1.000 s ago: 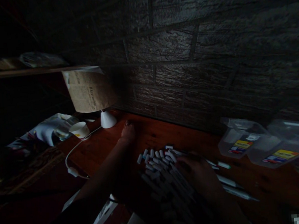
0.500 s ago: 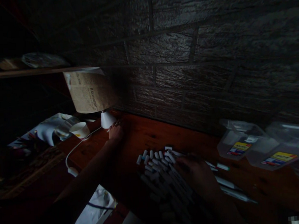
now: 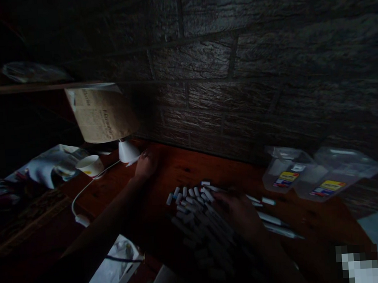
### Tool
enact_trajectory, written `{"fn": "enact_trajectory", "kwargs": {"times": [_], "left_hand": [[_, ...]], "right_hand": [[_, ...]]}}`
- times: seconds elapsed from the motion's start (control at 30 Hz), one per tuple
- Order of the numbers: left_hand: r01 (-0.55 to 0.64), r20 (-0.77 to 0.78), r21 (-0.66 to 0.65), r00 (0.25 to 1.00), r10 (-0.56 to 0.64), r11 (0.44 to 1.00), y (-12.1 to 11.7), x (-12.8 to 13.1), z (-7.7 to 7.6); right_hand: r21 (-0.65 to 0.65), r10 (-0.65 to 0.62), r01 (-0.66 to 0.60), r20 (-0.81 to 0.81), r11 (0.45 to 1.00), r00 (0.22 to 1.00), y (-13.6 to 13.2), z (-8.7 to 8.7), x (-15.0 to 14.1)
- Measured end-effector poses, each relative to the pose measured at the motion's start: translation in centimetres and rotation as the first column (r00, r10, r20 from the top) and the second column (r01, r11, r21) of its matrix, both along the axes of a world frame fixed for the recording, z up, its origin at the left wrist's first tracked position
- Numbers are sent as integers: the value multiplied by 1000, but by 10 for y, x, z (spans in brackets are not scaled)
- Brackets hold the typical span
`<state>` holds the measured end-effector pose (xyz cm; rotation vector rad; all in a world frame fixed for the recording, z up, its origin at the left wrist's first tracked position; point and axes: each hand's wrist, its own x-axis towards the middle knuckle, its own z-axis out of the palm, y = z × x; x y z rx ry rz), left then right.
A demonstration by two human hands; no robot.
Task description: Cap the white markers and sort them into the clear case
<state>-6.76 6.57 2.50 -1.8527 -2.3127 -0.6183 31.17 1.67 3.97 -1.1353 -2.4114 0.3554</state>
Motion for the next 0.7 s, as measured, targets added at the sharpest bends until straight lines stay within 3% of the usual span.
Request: {"fn": "enact_trajectory", "kwargs": {"times": [0.07, 0.1, 0.17, 0.23, 0.3, 0.33, 0.5, 0.7], "left_hand": [[173, 74, 131, 980, -184, 976, 2, 27, 11], [307, 109, 169, 939, -327, 937, 2, 44, 18], [552, 173, 227, 788, -591, 802, -1, 81, 30], [735, 195, 265, 593, -781, 624, -7, 115, 36], [820, 175, 321, 440, -881, 473, -13, 140, 35], [832, 163, 333, 413, -896, 444, -16, 148, 32], [892, 121, 218, 377, -918, 395, -28, 153, 16], [910, -29, 136, 400, -916, 393, -31, 150, 18]], "right_hand": [[-27, 15, -15, -30, 1000, 999, 0, 0, -1], [-52, 14, -17, -57, 998, 998, 0, 1, 0], [-102, -6, -5, -106, 995, 994, 1, 5, 2], [-123, -27, 13, -112, 992, 993, 1, 11, 4], [-100, -21, 14, -77, 995, 997, 0, 16, 6], [-75, -12, 8, -51, 997, 999, -1, 17, 6], [-43, 41, -41, 14, 998, 999, -1, 13, 3], [-207, -93, 47, -219, 977, 971, 1, 10, -3]]}}
